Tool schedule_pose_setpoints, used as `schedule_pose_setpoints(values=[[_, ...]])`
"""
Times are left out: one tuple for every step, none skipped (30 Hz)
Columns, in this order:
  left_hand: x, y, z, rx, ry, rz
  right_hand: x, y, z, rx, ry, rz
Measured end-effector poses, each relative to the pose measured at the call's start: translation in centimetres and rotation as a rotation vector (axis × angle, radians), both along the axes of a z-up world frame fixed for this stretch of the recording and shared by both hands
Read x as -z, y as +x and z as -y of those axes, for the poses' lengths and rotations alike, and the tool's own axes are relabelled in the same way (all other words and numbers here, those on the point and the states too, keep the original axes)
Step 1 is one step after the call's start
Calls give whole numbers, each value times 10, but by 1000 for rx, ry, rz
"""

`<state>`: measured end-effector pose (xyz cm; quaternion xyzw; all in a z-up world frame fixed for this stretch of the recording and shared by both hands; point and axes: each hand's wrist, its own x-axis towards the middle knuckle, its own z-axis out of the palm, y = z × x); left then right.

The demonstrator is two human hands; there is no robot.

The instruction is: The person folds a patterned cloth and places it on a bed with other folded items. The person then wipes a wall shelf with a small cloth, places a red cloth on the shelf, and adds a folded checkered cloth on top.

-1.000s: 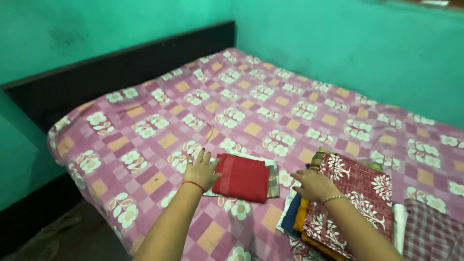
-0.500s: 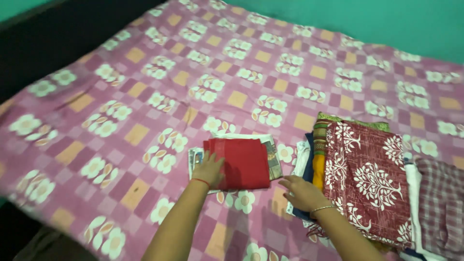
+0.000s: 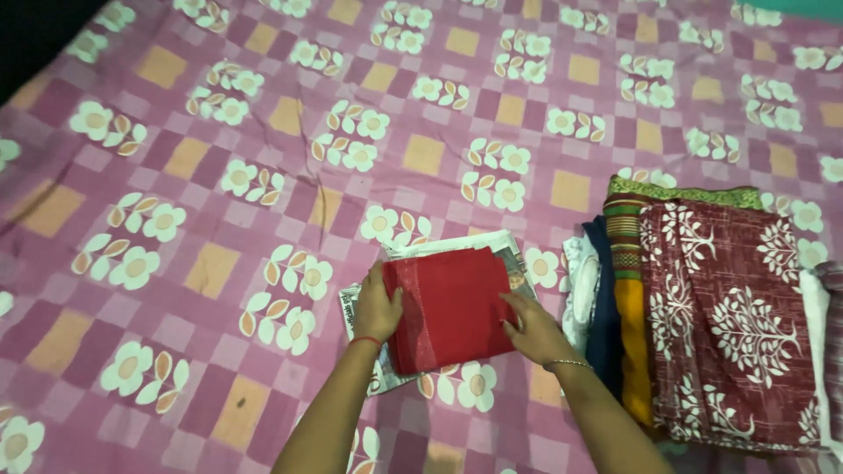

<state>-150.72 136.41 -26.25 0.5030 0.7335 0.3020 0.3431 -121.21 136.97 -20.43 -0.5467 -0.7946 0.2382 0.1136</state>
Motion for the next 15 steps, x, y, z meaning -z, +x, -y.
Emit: schedule_pose_setpoints(values=[[-2, 0, -3, -35, -59, 53, 3, -4, -2, 82, -100, -7], [-2, 1, -6, -32, -84, 74, 8, -10, -4, 161, -200, -16], [-2, 2, -7, -30, -110, 96, 12, -14, -6, 240, -300, -25], [-1, 2, -10, -30, -132, 114, 16, -17, -8, 292, -345, -4], [2, 4, -12, -24, -154, 117, 20, -20, -10, 343, -390, 18], [6, 6, -14, -17, -174, 120, 25, -22, -11, 395, -434, 39], [11, 6, -15, -11, -194, 123, 30, -23, -11, 408, -426, 7], [17, 7, -14, -12, -157, 62, 34, -21, -11, 421, -416, -21], [23, 7, -11, -13, -120, 0, 39, -19, -9, 434, -406, -49], [28, 8, -11, -16, -79, -60, 44, -18, -9, 408, -340, -22], [33, 8, -8, -30, 14, -110, 48, -16, -8, 381, -275, 6], [35, 6, -11, -44, 111, -160, 52, -14, -10, 352, -205, 33], [36, 5, -16, -59, 209, -210, 55, -13, -12, 353, -189, -18], [35, 6, -11, -52, 228, -146, 57, -11, -9, 354, -172, -71], [32, 7, -6, -46, 247, -83, 58, -8, -5, 356, -155, -124]])
